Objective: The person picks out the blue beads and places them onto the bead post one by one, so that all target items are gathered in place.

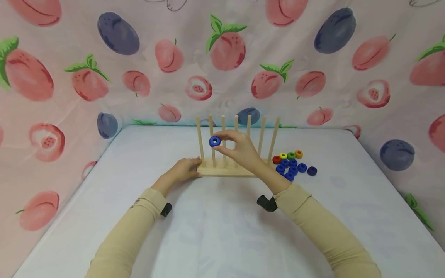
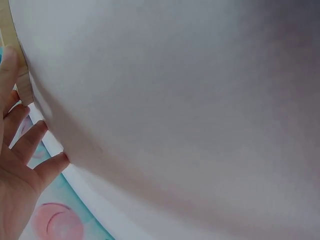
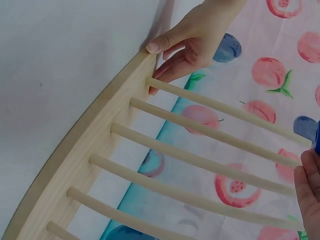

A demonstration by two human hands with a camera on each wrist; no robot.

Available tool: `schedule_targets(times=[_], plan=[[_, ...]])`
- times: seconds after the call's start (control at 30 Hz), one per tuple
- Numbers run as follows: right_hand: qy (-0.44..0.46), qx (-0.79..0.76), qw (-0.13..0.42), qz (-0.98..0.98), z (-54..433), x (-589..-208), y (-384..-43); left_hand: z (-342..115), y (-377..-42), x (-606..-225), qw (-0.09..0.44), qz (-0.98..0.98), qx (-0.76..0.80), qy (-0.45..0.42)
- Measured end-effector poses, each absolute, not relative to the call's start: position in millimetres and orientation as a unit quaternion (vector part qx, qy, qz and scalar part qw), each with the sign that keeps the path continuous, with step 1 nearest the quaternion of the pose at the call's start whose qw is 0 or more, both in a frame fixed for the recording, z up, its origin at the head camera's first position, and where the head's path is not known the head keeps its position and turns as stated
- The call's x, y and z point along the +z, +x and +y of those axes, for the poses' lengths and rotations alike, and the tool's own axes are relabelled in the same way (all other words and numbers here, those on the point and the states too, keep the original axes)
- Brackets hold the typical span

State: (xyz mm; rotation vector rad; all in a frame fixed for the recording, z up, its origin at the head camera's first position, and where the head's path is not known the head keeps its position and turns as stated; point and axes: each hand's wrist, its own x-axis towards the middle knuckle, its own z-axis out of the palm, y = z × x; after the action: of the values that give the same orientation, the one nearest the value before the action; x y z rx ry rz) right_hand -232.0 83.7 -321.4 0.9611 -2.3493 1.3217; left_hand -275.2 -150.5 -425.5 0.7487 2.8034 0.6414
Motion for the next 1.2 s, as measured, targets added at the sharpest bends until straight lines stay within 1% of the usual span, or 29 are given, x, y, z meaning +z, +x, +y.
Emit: schedule_targets(times=[0.2,0.4,0.87,1.0,1.2], plan=[[0.339,0.467,0.158,-0.801,79,-317,-234,-151,-275,-424,0.087,0.940,0.213,0.251],[0.348,0.449,0.202,-0.798,71,-313,-235,-153,-270,-424,0.091,0.941,0.211,0.249],[0.379,0.430,0.292,-0.766,61,-301,-248,-155,-270,-427,0.077,0.935,0.225,0.262],[0.380,0.420,0.299,-0.768,60,-296,-253,-155,-270,-426,0.080,0.936,0.220,0.264],[0.371,0.408,0.289,-0.783,62,-292,-256,-154,-268,-425,0.084,0.940,0.206,0.259]])
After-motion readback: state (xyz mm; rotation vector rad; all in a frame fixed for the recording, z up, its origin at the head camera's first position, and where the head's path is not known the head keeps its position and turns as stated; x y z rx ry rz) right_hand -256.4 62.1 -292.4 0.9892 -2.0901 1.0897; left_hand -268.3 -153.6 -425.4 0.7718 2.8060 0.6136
